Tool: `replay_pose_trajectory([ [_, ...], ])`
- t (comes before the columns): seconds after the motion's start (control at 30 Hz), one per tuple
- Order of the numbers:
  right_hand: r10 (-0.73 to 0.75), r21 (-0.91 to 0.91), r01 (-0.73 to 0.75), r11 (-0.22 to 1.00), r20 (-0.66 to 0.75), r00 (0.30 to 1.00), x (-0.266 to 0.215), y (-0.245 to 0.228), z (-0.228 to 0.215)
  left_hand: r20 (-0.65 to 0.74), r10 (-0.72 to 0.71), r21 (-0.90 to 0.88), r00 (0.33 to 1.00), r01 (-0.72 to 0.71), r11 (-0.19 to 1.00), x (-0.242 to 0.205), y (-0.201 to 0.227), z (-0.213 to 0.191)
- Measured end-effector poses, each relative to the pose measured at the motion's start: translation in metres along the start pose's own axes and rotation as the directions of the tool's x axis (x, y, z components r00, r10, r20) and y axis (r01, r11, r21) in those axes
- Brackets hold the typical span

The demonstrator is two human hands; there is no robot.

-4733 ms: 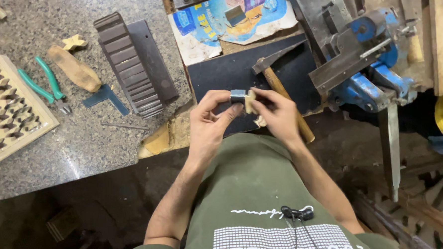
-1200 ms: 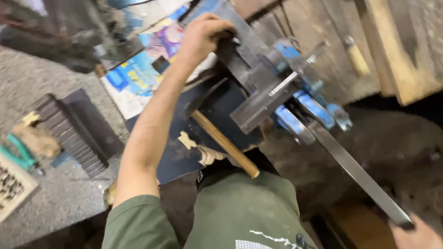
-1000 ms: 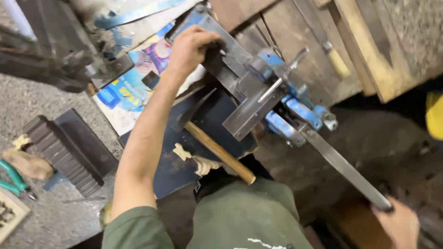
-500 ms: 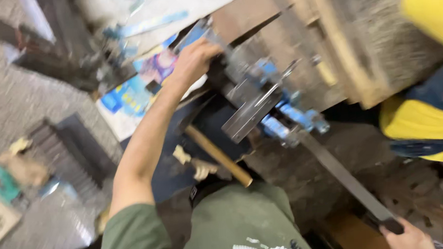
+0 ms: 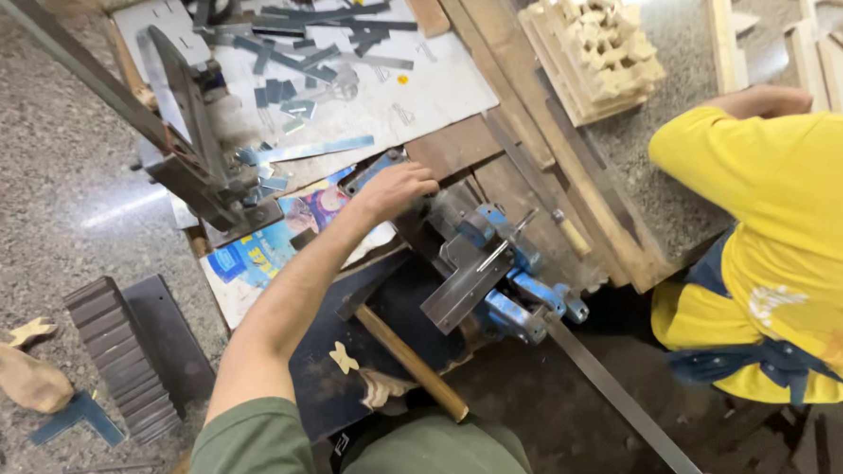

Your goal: The person assembles small wooden pieces with metal inserts. They repeatedly pick up a wooden piece, insert a metal component, and use a hammer to tap it into place. The person also uses a bandsaw to cut the metal insert and a vise to hold the piece during assembly.

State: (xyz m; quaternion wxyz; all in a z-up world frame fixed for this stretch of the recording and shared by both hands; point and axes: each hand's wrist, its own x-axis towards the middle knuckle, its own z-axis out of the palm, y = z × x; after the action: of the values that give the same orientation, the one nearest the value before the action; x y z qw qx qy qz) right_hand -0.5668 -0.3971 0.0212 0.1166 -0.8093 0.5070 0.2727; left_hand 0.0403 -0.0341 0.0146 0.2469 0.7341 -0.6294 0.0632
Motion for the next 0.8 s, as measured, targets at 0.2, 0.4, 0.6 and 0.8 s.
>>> replay_pose_trajectory([
  [0.2,-0.016,0.043,0.013,0.999,0.053,0.998,-0.019,0.009,0.05,-0.147,-0.174,-0.166,0.974,0.149,0.975,0.01,0.037,-0.039],
  [0.4,-0.284,0.167,0.328,0.93,-0.24,0.928,-0.037,-0.084,0.019,-0.271,-0.498,-0.599,0.824,0.261,0.757,-0.044,0.137,-0.103],
  [0.6,-0.593,0.296,0.909,0.293,-0.69,0.416,-0.161,-0.279,-0.09,-0.366,-0.428,-0.381,0.827,0.286,0.879,-0.092,0.234,-0.162],
  [0.8,-0.82,0.35,0.913,-0.209,-0.572,0.032,-0.259,-0.414,-0.109,-0.435,-0.481,-0.262,0.761,0.404,0.876,-0.138,0.287,-0.187],
])
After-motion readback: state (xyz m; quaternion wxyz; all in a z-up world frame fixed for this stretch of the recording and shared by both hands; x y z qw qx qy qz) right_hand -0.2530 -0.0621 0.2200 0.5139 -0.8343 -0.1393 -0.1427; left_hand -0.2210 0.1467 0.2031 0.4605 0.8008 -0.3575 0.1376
